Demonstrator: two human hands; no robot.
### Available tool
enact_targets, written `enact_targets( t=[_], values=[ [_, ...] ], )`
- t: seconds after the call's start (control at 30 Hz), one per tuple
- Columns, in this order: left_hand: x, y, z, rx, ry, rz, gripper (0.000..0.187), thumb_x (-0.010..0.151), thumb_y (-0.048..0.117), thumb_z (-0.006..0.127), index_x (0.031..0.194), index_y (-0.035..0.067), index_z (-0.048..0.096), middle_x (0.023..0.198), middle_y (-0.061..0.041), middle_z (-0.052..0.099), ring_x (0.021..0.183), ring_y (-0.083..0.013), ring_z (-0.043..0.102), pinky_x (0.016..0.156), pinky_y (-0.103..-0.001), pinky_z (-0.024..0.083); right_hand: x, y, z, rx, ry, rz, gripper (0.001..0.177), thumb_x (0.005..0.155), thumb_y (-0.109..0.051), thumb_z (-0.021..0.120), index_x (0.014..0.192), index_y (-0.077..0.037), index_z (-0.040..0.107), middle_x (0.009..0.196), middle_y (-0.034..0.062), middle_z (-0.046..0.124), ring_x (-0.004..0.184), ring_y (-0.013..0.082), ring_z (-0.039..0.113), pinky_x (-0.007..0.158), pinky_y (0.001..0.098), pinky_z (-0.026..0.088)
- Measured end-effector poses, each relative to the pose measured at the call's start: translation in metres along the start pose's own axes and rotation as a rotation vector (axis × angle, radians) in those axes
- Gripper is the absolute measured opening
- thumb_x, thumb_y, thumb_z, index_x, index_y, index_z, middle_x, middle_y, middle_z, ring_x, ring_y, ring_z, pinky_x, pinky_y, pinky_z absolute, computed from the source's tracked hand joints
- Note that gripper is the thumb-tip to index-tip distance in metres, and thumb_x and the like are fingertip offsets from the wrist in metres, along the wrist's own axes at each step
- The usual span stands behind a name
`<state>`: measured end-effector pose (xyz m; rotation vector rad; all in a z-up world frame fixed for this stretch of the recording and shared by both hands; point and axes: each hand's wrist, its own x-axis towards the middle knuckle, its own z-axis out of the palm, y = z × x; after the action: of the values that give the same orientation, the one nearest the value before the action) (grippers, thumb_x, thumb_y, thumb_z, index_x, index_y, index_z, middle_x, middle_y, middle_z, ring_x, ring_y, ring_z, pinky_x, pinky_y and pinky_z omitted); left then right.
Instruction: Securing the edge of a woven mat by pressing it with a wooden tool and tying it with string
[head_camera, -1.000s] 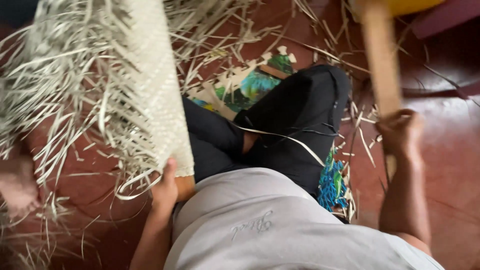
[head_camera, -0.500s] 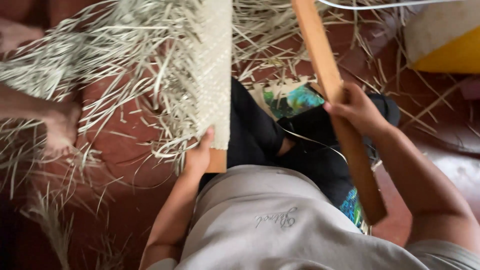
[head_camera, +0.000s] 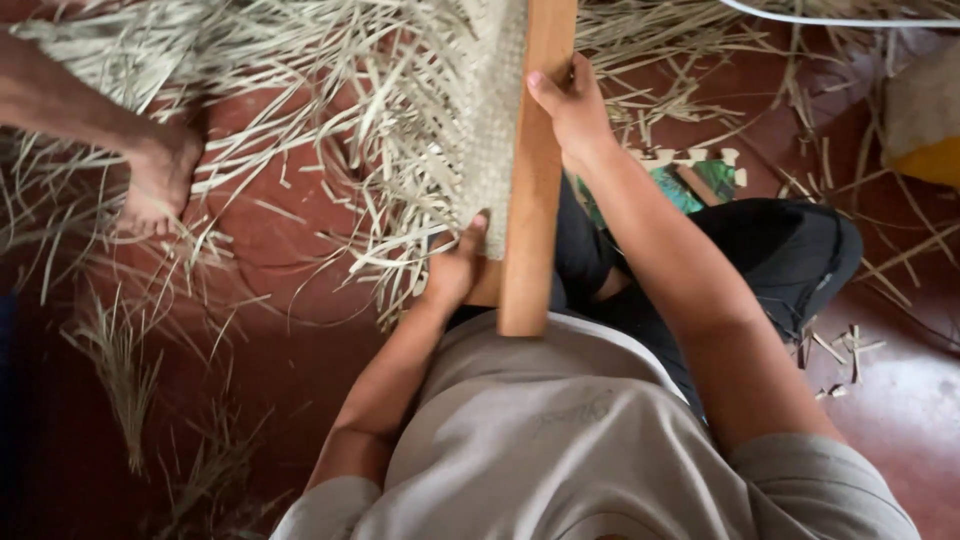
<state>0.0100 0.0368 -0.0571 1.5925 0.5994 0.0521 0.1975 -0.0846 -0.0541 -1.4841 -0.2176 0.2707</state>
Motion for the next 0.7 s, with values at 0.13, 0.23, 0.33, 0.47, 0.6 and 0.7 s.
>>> enact_targets(
  t=[0.13, 0.23, 0.33, 0.47, 0.6, 0.7],
  values=[
    [0.004, -0.011, 0.001, -0.045, 0.011, -0.088, 0.044, 0.074, 0.042, 0.054, 0.092, 0.003, 0.065, 0.096, -0.01, 0.066, 0.096, -0.0167, 0.059, 0.082, -0.028, 0.044, 0.004, 0.007, 0.026, 0.058, -0.031, -0.056, 0.042, 0.083, -0.029, 0.061, 0.113, -0.012, 0.038, 0.112, 0.0064, 0.048, 0.102, 0.0265, 0.052, 0.076, 0.0463, 0.049],
    [0.005, -0.014, 0.002, 0.01, 0.015, -0.137, 0.044, 0.073, 0.047, 0.053, 0.08, 0.005, 0.065, 0.082, -0.009, 0.068, 0.083, -0.0148, 0.062, 0.07, -0.028, 0.046, 0.024, 0.029, 0.028, 0.105, 0.057, -0.199, 0.03, 0.082, -0.017, 0.065, 0.096, -0.009, 0.04, 0.094, 0.0035, 0.051, 0.086, 0.0126, 0.046, 0.076, 0.026, 0.037],
    [0.005, -0.017, 0.003, 0.034, 0.019, -0.191, 0.045, 0.075, 0.048, 0.054, 0.051, 0.013, 0.04, 0.047, -0.003, 0.048, 0.05, -0.0081, 0.047, 0.051, -0.028, 0.035, 0.034, 0.037, 0.026, 0.013, 0.06, -0.26, 0.052, 0.084, -0.016, 0.071, 0.121, -0.01, 0.035, 0.115, 0.0095, 0.055, 0.103, 0.0217, 0.056, 0.08, 0.0376, 0.047],
    [0.006, -0.012, 0.004, 0.039, -0.022, -0.224, 0.044, 0.075, 0.047, 0.054, 0.051, 0.012, 0.044, 0.049, -0.003, 0.051, 0.05, -0.0091, 0.048, 0.051, -0.028, 0.035, 0.027, 0.024, 0.034, -0.102, 0.076, -0.195, 0.06, 0.08, -0.021, 0.076, 0.12, -0.01, 0.033, 0.115, 0.0097, 0.054, 0.105, 0.0264, 0.058, 0.083, 0.0406, 0.052],
    [0.009, -0.012, 0.004, 0.061, -0.053, -0.348, 0.045, 0.073, 0.051, 0.052, 0.061, 0.011, 0.037, 0.053, -0.006, 0.05, 0.052, -0.013, 0.049, 0.054, -0.029, 0.035, 0.029, 0.021, 0.039, -0.345, 0.146, -0.13, 0.061, 0.078, -0.032, 0.076, 0.121, -0.013, 0.037, 0.106, 0.0111, 0.033, 0.103, 0.0288, 0.046, 0.086, 0.0428, 0.049],
    [0.015, -0.028, 0.006, -0.008, -0.088, -0.292, 0.041, 0.075, 0.046, 0.051, 0.059, 0.013, 0.035, 0.053, -0.003, 0.045, 0.055, -0.0121, 0.045, 0.055, -0.03, 0.033, 0.029, 0.019, 0.043, -0.401, 0.145, -0.133, 0.063, 0.078, -0.034, 0.075, 0.124, -0.014, 0.037, 0.104, 0.01, 0.033, 0.1, 0.0279, 0.045, 0.081, 0.043, 0.048]
  ],
)
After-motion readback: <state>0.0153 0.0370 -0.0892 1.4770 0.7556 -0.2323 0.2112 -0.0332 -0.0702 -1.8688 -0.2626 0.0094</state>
